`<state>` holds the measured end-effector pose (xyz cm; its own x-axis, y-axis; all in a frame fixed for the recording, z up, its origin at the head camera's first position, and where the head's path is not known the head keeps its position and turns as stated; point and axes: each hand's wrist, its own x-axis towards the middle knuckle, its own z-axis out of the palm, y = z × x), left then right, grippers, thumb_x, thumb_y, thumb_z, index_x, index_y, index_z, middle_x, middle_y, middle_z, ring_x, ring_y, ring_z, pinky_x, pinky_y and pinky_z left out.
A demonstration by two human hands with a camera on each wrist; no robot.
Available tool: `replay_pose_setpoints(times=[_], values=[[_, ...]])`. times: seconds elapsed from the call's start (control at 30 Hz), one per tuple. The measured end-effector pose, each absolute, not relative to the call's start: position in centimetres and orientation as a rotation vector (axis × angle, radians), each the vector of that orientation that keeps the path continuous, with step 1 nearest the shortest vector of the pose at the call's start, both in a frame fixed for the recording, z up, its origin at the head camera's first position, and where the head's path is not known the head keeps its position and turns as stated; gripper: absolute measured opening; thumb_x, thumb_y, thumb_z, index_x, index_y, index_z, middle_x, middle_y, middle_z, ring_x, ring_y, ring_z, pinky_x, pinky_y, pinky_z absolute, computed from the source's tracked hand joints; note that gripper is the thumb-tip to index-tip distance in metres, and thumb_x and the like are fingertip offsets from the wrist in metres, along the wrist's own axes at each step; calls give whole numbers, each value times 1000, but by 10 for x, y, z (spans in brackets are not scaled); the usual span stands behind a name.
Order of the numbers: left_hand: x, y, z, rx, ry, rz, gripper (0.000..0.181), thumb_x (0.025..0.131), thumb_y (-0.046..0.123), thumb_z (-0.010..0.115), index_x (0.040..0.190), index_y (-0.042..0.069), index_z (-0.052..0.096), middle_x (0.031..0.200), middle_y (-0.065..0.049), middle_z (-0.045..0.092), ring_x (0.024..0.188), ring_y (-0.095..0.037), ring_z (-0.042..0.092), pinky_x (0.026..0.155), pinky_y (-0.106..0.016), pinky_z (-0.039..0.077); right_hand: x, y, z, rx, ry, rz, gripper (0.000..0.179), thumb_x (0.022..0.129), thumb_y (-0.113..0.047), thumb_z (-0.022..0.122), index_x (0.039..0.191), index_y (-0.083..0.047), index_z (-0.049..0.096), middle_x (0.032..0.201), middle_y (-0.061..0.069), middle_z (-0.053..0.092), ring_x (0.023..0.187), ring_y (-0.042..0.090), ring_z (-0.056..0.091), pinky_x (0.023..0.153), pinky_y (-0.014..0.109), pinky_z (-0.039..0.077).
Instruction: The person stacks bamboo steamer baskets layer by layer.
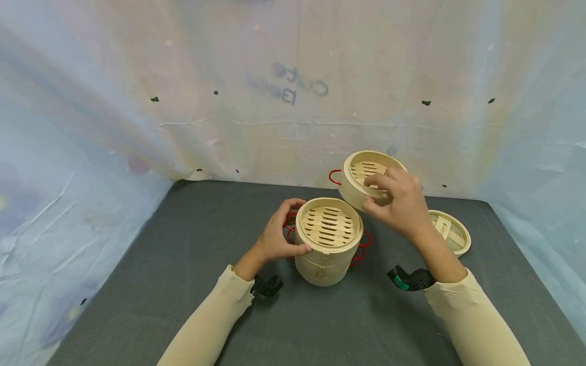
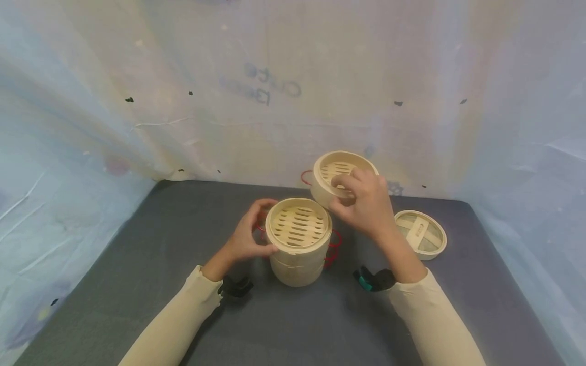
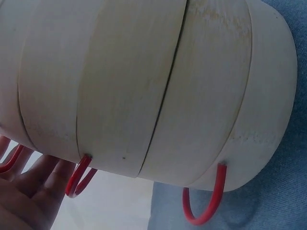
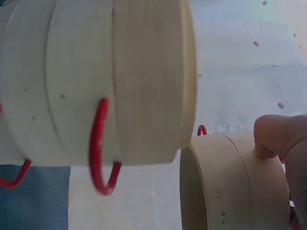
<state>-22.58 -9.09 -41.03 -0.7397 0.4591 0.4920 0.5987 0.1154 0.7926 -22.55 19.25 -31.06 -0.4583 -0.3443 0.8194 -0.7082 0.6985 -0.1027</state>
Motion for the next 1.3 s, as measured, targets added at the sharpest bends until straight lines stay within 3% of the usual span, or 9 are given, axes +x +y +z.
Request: replay_pose_setpoints(times=[0.2,0.53,0.8,1.3], values=[[-225,-92,-410,-1082,-2237,-1709,100,68,68,72,140,6,39,134,-14,50,118,-29,55,96,-47,49,-219,186,-302,826,-2066,556,22,65,-17,60,83,-12,72,62,0,47,56,12,37,51,30,26],[-227,-93,-410,-1109,-2238,-1749,109,68,67,72,142,-4,34,136,-26,47,119,-43,51,93,-53,48,-201,170,-294,900,-2062,567,21,67,-15,59,84,-14,71,63,-1,42,57,11,31,54,28,20],[-225,-93,-407,-1099,-2236,-1762,106,67,70,71,143,5,37,135,-17,50,118,-28,56,94,-46,50,-185,154,-293,913,-2127,596,22,68,-14,61,87,-15,71,67,-1,41,62,13,33,61,32,19],[-226,-95,-408,-1063,-2248,-1754,98,68,71,71,142,13,40,130,-12,53,110,-25,60,89,-46,53,-171,134,-296,978,-2122,610,22,68,-13,62,88,-17,70,70,-2,45,63,12,37,61,32,25]])
